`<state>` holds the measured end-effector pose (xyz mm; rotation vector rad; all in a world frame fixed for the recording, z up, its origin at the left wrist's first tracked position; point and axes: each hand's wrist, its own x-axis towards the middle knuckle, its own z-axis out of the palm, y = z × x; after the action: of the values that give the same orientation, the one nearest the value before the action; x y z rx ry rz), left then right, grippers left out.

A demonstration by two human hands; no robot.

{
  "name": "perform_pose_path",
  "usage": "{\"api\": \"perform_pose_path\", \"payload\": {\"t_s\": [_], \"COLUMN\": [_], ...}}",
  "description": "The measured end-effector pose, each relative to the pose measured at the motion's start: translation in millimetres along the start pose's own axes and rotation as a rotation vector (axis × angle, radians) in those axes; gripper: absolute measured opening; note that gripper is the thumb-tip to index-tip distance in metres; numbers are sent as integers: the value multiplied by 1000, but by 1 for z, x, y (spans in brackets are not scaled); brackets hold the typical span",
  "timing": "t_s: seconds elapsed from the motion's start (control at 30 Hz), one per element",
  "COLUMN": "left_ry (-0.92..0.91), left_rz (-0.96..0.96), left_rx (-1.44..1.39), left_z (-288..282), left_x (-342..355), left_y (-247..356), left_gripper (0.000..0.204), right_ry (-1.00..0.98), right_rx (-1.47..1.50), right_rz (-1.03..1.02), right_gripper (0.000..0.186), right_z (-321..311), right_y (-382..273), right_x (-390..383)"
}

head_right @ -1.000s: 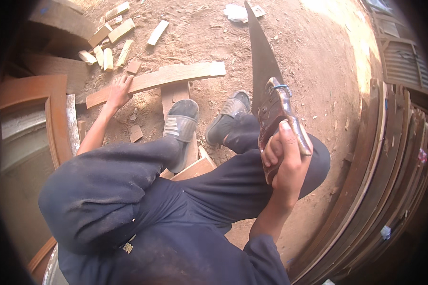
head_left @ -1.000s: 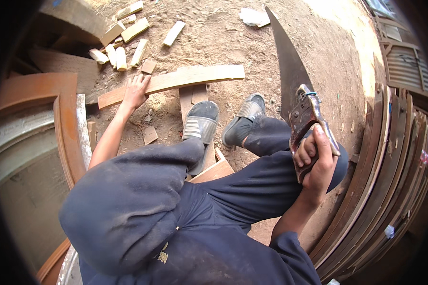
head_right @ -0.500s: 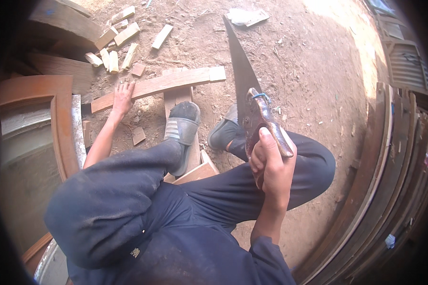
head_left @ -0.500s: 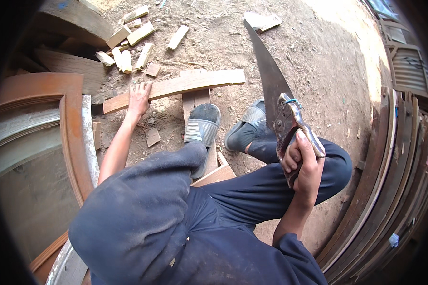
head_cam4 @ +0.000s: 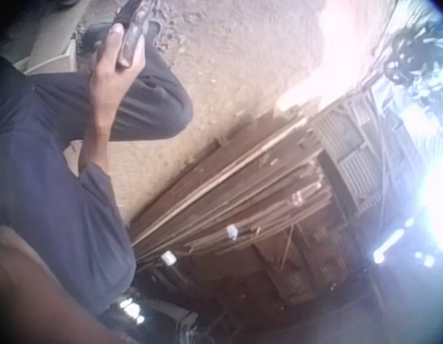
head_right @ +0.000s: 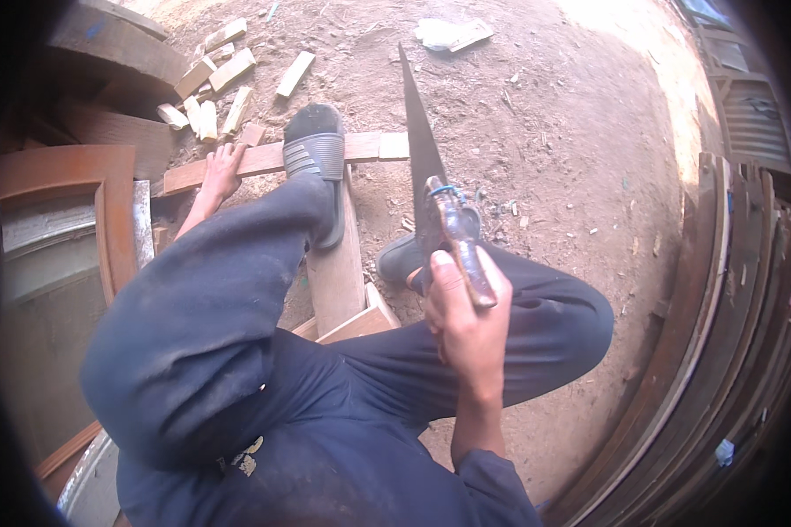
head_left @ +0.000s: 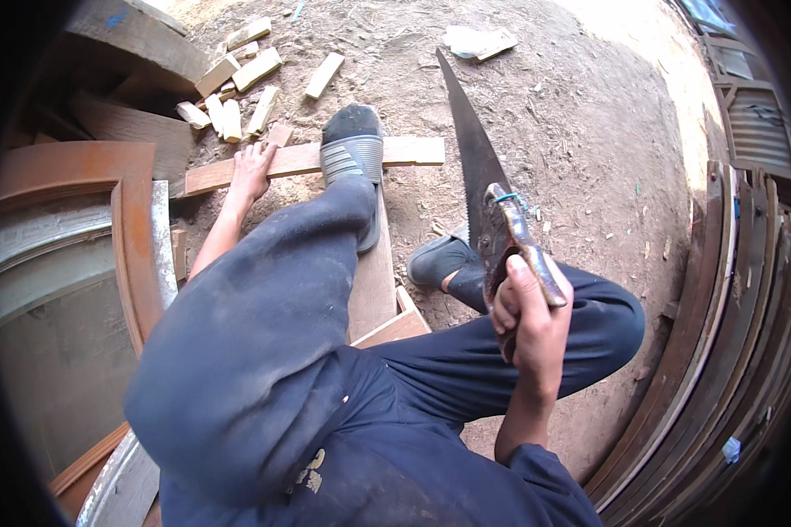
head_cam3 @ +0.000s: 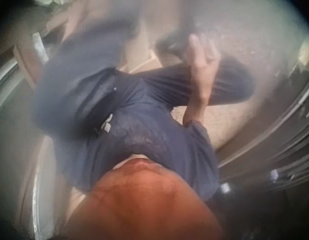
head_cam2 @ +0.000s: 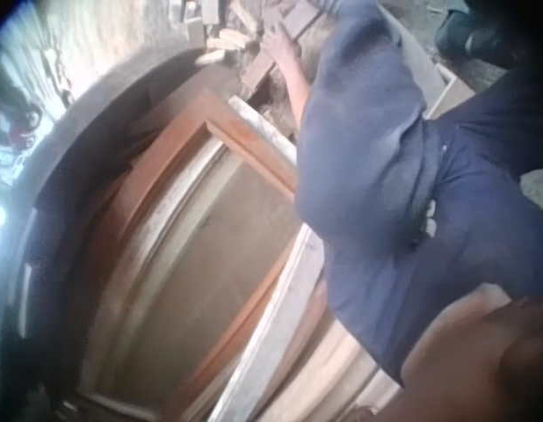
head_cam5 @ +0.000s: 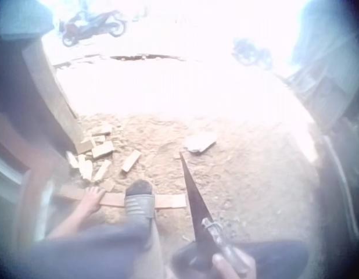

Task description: The person sits on the ground and uses a hand saw to cut a thin wooden strip into smaller pieces. They hold the wood with their left hand and saw with their right, repeatedly cutting and separating the pieces.

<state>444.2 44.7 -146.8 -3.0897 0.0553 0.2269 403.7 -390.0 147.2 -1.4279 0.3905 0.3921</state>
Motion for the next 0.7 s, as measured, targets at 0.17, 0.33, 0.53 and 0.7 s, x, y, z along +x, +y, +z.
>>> {"api": "perform_pose_path", "payload": {"t_s": [0.17,0.33,0.53,0.7], "left_ry": [22,-25,-258,-199], "left_rz": [49,100,102,-82], "left_rx": [-29,-59,-475,-653], "left_z": [11,1,-31,-28], "left_x": [1,5,26,59], "left_y": [-7,-5,15,29], "left_gripper": [66,69,58,67], "right_ry": [-7,-41,33,100], "right_rx": [-160,-167,-252,-199], "right_rz": [-87,-32,29,117], "right_gripper": [11,12,19,18], "right_z": [10,12,18,20], "right_y": [30,66,78,85], "right_x": [12,29,12,-2]}}
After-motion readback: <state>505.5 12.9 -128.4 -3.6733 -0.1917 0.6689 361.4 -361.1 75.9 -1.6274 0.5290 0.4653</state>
